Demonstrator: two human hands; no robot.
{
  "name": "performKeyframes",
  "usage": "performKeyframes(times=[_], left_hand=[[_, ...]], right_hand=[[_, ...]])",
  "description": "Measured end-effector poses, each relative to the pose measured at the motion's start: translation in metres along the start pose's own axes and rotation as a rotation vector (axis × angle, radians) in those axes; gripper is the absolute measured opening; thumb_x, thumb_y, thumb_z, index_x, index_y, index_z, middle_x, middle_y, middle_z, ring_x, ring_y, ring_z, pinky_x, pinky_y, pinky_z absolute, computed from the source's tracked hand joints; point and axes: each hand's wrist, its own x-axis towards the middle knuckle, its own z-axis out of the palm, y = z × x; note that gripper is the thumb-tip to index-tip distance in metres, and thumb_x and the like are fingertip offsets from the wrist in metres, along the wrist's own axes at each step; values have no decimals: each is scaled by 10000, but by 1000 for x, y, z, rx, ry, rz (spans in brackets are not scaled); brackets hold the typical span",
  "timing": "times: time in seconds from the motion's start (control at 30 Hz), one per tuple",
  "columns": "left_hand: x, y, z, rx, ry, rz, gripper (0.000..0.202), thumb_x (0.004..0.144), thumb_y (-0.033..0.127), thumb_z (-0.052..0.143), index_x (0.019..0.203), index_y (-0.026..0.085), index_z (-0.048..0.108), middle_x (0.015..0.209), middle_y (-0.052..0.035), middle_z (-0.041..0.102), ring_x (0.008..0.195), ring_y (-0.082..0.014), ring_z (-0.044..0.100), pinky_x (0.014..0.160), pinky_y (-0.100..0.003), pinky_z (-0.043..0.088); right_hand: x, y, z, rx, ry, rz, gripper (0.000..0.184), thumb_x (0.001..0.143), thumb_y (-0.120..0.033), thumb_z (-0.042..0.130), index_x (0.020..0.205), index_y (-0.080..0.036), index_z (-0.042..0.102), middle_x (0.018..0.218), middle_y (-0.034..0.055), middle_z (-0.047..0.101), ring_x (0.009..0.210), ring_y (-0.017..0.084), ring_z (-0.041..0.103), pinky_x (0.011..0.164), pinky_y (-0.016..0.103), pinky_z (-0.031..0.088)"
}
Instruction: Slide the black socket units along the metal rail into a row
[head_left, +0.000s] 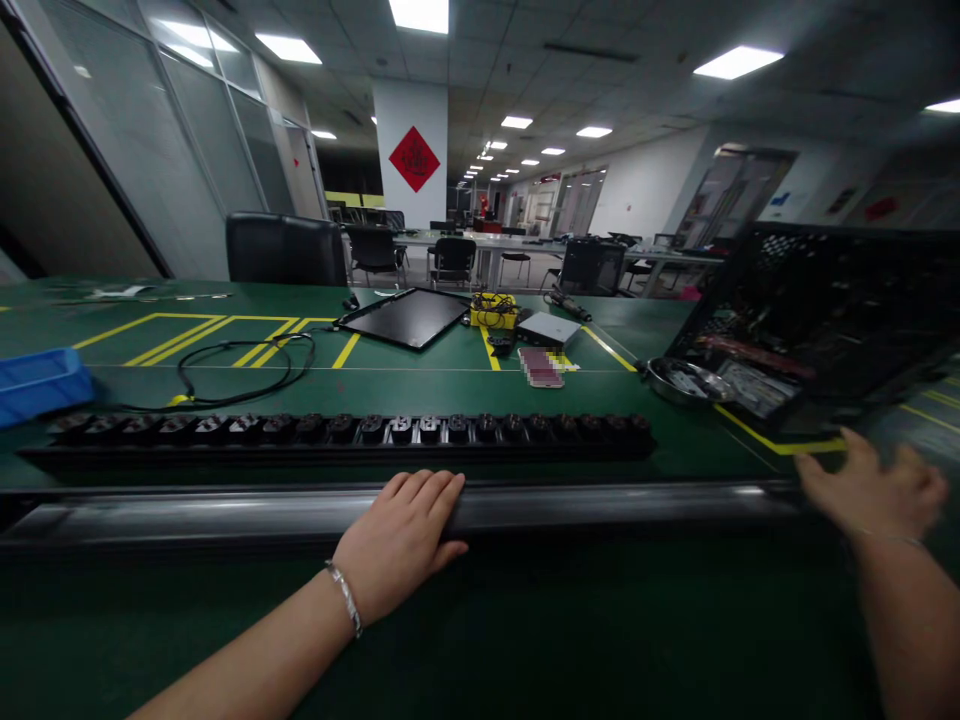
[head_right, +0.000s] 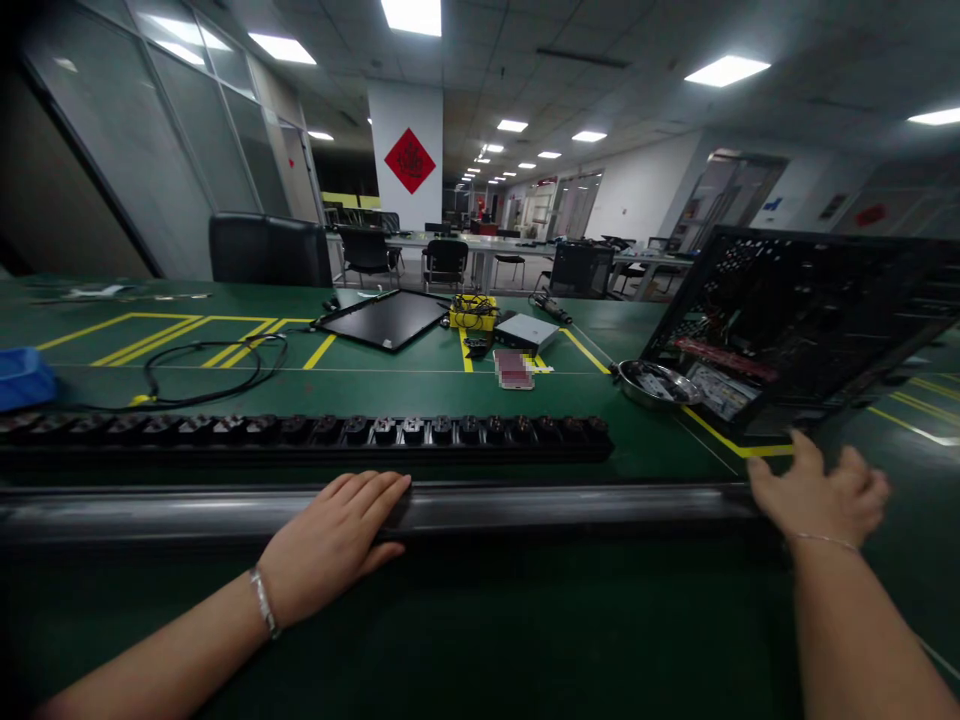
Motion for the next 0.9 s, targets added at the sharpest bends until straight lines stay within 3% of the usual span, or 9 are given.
performKeyframes(times=[0.03, 0.13, 0.33, 0.6, 0.77, 0.9], left_hand=[[0, 0, 0, 7, 1, 2, 570, 849, 486, 486, 1312, 160, 429, 1242, -111, 562, 1113, -256, 515, 933, -398, 392], [0, 0, 1, 20, 3, 2, 577, 847, 485, 492, 1314, 154, 427, 1242, -111, 560, 1115, -258, 511, 943, -400, 389], [-1, 0, 6, 36, 1, 3, 587, 845, 484, 497, 1324, 155, 418, 1265, -109, 545, 1114, -261, 508, 949, -409, 396], [-1, 4, 5, 22, -5, 4, 588, 848, 484, 492, 1326, 149, 419, 1283, -113, 536, 1139, -274, 497, 965, -428, 396], [4, 17, 5, 1, -6, 10, 616, 828, 478, 531, 1331, 142, 409, 1294, -113, 531, 1146, -283, 493, 970, -435, 394], [5, 21, 5, -16, -11, 12, 620, 823, 475, 541, 1329, 142, 408, 1290, -118, 532, 1145, -282, 496, 964, -437, 396]], right_hand=[[4, 15, 8, 16, -117, 41, 653, 888, -505, 287, 1367, -72, 381, 1368, 296, 274, 1306, 319, 224, 889, 449, 259], [10, 36, 22, 50, -225, 78, 604, 878, -463, 298, 1332, -97, 455, 1347, 241, 369, 1317, 256, 244, 932, 408, 270], [11, 31, 20, 68, -169, 132, 525, 795, -341, 392, 1261, -154, 544, 1272, 165, 481, 1239, 274, 362, 942, 412, 307], [5, 38, 9, 175, -236, 105, 600, 757, -283, 396, 1323, -101, 476, 1372, 201, 373, 1272, 307, 315, 916, 426, 289], [3, 46, 7, 241, -197, 129, 597, 765, -284, 370, 1330, -121, 471, 1343, 216, 403, 1262, 310, 328, 913, 439, 292], [2, 43, 0, 155, -254, 192, 587, 771, -285, 366, 1316, -101, 484, 1293, 247, 433, 1209, 306, 395, 871, 409, 319]])
